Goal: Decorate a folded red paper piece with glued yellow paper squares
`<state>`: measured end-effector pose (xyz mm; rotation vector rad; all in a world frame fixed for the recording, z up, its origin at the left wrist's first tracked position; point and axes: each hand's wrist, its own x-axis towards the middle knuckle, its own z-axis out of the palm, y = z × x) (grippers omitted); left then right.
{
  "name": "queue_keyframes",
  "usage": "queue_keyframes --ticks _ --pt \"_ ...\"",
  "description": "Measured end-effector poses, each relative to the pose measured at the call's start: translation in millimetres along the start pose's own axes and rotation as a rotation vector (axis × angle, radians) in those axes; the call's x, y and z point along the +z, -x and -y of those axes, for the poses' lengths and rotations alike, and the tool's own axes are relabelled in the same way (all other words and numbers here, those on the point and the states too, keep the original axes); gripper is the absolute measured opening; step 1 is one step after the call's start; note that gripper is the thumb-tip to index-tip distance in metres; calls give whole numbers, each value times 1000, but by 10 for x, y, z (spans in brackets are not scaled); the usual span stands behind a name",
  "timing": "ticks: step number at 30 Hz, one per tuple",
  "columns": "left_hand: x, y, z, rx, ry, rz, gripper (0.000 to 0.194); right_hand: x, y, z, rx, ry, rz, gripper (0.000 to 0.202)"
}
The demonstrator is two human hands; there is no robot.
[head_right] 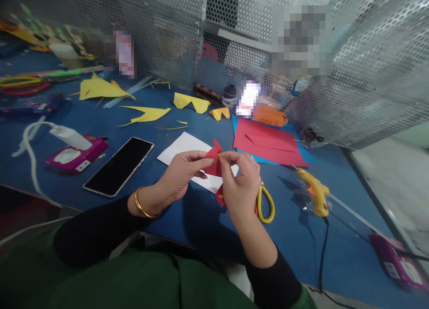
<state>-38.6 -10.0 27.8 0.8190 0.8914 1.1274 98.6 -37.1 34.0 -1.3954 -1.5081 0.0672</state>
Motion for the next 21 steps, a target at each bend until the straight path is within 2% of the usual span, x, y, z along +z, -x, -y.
queue_keyframes --ticks 3,10,21 --pt "-6 -6 10 6 7 -7 14 5 -3 5 -38 3 -12 9" --pt "-12 0 27 0 1 10 12 40 -23 -2 83 -106 28 7" --pt "2 8 13 -7 8 24 17 66 8 -5 111 -106 -11 6"
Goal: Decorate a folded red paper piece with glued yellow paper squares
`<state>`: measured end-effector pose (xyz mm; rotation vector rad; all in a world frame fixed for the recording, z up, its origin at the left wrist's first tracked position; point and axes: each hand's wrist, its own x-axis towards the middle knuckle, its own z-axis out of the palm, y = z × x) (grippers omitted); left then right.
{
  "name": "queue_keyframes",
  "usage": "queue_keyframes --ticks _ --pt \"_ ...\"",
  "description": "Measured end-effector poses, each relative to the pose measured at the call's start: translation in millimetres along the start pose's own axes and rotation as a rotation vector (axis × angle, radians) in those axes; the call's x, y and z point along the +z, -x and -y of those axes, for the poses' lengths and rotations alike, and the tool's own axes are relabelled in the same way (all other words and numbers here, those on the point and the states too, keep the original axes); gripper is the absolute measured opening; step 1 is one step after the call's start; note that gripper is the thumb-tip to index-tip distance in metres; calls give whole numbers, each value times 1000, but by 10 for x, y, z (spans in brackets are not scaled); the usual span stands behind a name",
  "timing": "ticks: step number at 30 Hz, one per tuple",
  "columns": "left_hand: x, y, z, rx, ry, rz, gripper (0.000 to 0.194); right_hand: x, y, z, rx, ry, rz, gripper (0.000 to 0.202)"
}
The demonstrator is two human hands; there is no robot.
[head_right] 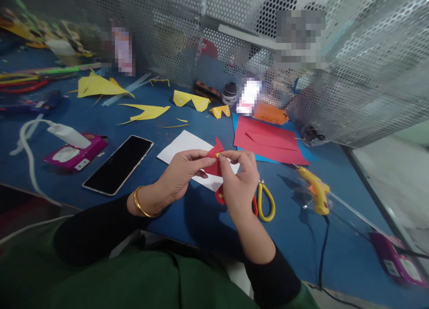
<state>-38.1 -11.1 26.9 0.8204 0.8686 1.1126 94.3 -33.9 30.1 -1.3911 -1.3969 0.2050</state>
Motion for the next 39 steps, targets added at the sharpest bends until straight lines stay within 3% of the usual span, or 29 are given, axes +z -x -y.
queue_keyframes --ticks 14,18,23,30,39 --pt "5 19 -22 -11 -22 16 12 21 8 -5 52 -10 -27 3" --pt "12 18 -28 -26 -25 5 16 45 11 -22 111 -131 -32 15" --pt "11 20 -43 -33 -37 16 16 47 5 -27 183 -261 -1 26" --pt "13 23 -33 -61 7 12 24 41 2 -7 233 -310 37 25" --pt "25 23 -31 -62 -1 -19 16 20 0 -46 289 -347 105 27"
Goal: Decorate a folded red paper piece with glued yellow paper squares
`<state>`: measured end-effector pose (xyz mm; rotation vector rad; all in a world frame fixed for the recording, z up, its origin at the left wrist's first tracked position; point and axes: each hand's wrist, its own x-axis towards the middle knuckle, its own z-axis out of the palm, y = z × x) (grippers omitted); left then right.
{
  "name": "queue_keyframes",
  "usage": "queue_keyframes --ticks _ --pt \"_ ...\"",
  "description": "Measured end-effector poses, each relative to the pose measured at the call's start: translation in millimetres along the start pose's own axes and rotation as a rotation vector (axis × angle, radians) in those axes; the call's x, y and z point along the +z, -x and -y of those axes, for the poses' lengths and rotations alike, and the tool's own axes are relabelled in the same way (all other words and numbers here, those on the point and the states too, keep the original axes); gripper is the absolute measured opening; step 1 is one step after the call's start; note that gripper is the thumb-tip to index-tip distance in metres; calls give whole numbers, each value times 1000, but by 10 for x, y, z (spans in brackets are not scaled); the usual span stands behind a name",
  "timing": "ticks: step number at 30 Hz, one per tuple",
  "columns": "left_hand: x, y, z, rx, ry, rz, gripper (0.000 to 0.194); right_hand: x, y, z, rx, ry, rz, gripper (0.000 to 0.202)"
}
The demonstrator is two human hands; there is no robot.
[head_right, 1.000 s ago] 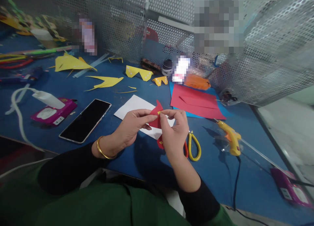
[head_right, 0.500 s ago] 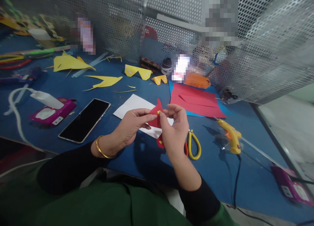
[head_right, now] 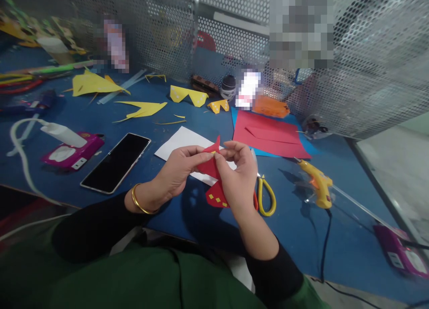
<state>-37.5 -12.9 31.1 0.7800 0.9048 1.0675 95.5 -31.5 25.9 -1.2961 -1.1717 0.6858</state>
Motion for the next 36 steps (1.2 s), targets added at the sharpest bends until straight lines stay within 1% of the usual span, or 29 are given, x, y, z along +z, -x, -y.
queue_keyframes --ticks 4,9,14,19,23,26,30,36 --pt "2 -6 -4 14 -17 -6 16 -13 -6 -11 39 -39 15 28" --pt "-3 -12 12 26 -41 11 20 -13 -12 1 41 -26 10 27" --pt "-5 -6 -3 4 -58 28 14 -31 -16 22 56 -44 -8 28" --pt "-13 -11 -7 26 -105 17 14 -41 -22 -9 50 -51 18 27" --pt "-23 -16 10 15 -111 17 16 -38 -23 -50 29 -28 39 28" --pt "-24 -14 16 11 -108 15 15 -39 -21 -48 15 -5 36 27" --pt "-21 -15 18 19 -109 32 12 -42 -17 -20 28 -30 24 27" --pt "-33 -22 4 8 -112 55 14 -47 -23 -22 49 -43 12 29"
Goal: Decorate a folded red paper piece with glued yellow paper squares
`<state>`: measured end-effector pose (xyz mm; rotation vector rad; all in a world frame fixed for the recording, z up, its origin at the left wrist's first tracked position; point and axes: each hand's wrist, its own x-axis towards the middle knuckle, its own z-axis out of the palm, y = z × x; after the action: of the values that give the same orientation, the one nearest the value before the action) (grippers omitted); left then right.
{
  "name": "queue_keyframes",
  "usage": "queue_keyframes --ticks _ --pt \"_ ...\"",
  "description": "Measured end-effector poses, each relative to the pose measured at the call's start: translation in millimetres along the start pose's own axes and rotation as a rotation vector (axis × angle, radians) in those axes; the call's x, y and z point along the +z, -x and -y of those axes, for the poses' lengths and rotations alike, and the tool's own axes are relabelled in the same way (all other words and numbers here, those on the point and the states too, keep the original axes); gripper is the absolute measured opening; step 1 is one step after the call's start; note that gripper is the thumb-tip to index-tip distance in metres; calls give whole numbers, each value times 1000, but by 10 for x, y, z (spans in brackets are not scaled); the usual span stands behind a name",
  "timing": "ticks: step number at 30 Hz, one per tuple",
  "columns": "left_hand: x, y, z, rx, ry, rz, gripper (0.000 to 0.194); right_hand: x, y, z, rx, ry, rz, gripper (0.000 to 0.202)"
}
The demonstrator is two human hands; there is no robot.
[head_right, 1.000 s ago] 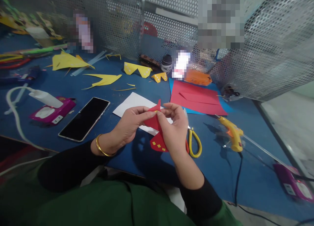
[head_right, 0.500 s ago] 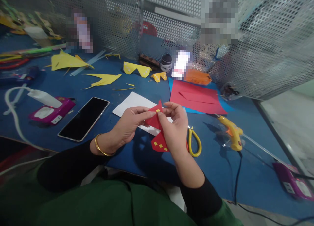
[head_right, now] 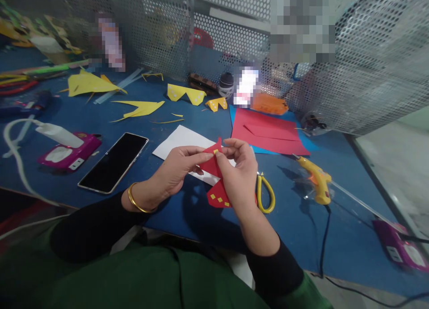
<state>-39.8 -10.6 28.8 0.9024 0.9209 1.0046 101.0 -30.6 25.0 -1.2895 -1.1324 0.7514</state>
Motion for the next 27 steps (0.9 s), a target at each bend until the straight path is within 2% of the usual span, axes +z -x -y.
queue_keyframes --ticks 7,10,14,16,19,20,23,25,27 --pt "-37 -10 -74 -73 -49 34 12 -107 -75 54 12 -35 9 30" --pt "-49 -32 -95 -127 24 -24 12 -280 -150 78 -65 -37 -110 31" --pt "-73 -81 -99 -191 207 -131 8 -735 -189 16 -162 124 -398 31" --pt "-84 -106 -91 -199 291 -165 10 -1048 -158 -45 -187 325 -574 31" --pt "-85 -132 -77 -204 360 -237 13 -1536 -76 -117 -109 765 -735 31" --pt "-82 -138 -73 -207 369 -266 14 -1679 -51 -130 -27 921 -735 33" --pt "-71 -151 -71 -215 385 -314 18 -1993 -25 -154 286 1237 -559 45" --pt "-71 -160 -72 -223 396 -316 21 -2099 -51 -178 452 1290 -422 48" --pt "-75 -169 -72 -225 401 -310 22 -2143 -94 -210 552 1296 -330 48"
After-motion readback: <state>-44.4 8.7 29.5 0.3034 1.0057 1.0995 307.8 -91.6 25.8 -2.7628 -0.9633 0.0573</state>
